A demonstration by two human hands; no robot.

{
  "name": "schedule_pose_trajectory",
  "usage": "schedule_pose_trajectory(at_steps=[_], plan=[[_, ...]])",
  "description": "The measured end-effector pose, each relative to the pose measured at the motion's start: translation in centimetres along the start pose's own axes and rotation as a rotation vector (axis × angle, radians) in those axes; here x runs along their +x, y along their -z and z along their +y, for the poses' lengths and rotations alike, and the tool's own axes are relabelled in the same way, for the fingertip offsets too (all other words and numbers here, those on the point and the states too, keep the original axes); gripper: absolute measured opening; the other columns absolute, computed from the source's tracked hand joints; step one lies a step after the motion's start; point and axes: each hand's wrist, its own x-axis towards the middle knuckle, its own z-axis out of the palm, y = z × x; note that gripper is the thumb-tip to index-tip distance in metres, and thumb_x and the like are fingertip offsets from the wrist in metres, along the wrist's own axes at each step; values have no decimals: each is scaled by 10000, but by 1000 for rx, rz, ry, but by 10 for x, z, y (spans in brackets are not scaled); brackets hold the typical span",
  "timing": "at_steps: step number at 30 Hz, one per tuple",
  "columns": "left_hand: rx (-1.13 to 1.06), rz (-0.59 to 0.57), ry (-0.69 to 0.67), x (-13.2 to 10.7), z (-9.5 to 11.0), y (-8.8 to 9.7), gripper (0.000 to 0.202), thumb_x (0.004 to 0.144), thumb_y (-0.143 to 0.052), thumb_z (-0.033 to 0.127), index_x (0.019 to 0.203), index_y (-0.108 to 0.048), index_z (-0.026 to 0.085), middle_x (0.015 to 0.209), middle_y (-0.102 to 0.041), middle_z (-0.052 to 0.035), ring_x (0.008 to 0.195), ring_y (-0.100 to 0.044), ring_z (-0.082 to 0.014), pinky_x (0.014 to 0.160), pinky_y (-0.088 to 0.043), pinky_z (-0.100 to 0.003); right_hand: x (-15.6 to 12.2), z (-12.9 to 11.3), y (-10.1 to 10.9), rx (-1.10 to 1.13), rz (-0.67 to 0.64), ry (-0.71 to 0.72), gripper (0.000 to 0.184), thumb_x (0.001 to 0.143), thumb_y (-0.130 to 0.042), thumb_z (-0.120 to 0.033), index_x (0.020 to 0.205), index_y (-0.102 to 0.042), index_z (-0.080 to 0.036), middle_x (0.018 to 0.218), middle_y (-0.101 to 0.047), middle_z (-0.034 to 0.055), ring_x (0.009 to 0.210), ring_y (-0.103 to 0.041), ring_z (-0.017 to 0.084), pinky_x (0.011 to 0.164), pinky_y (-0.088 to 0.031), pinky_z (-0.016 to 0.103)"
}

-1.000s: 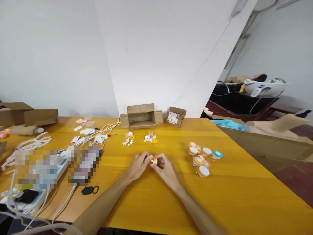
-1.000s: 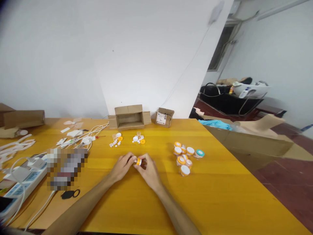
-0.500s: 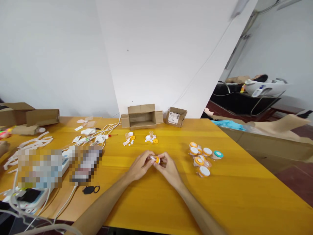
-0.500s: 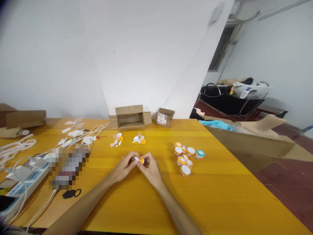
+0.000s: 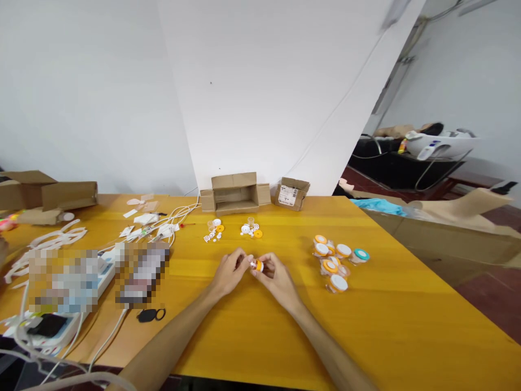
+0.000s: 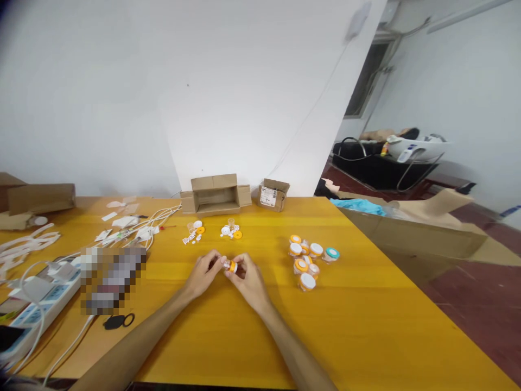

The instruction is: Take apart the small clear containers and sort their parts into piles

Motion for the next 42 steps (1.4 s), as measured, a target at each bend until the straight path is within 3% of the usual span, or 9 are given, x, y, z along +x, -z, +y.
schedule_pose_trajectory(at_steps=[6, 12, 19, 26, 34, 38, 42], plan=[[-90, 90, -7, 1, 3, 5, 358, 901, -480, 547, 790, -524, 209, 686, -576, 27, 628, -500, -130, 629, -412, -255, 2, 4, 2, -42, 22, 45, 393, 739, -698, -545, 988, -642, -246, 991, -741, 56, 876, -699, 248, 816, -568, 389], [20, 182, -2, 3, 0, 10, 206, 881, -527, 412, 801, -525, 222, 682, -529, 36, 645, -501, -138, 651, -419, -256, 4, 8, 5, -43, 102, 47, 387, 740, -690, -543, 971, -658, -234, 933, -746, 60, 831, -695, 247, 793, -568, 384], [255, 94, -47, 3, -7, 10, 15, 845, -544, 247, 834, -542, 236, 780, -587, 5, 736, -564, -177, 737, -443, -295, 5, 5, 6, -23, 122, 8, 412, 720, -686, -563, 949, -635, -225, 910, -742, 65, 810, -683, 247, 772, -549, 381], [379, 30, -69, 3, -14, 7, 30, 870, -539, 219, 879, -561, 237, 797, -587, -10, 798, -583, -204, 786, -460, -323, 5, 4, 6, -18, 112, 15, 422, 719, -699, -573, 945, -643, -223, 922, -747, 66, 810, -685, 240, 767, -552, 369], [406, 94, -247, -1, -17, 7, 353, 884, -606, 302, 1230, -556, 258, 1151, -564, -75, 1059, -548, -261, 915, -450, -410, 5, 9, 6, 38, 96, 3, 495, 667, -765, -595, 970, -650, -221, 947, -747, 70, 837, -696, 241, 787, -563, 373], [389, 15, -394, -4, -9, 7, 238, 956, -519, 268, 1182, -593, 251, 1149, -598, -80, 1107, -508, -254, 928, -410, -400, 4, 7, 4, 82, 27, -18, 458, 654, -795, -565, 928, -653, -226, 908, -748, 55, 821, -703, 239, 772, -569, 369], [367, -72, -479, -5, -3, 6, 189, 977, -450, 191, 1047, -622, 226, 1015, -657, -63, 1008, -520, -227, 876, -387, -373, 2, 2, 5, 90, -51, -38, 422, 663, -806, -528, 918, -667, -221, 896, -754, 44, 849, -707, 238, 808, -568, 371]])
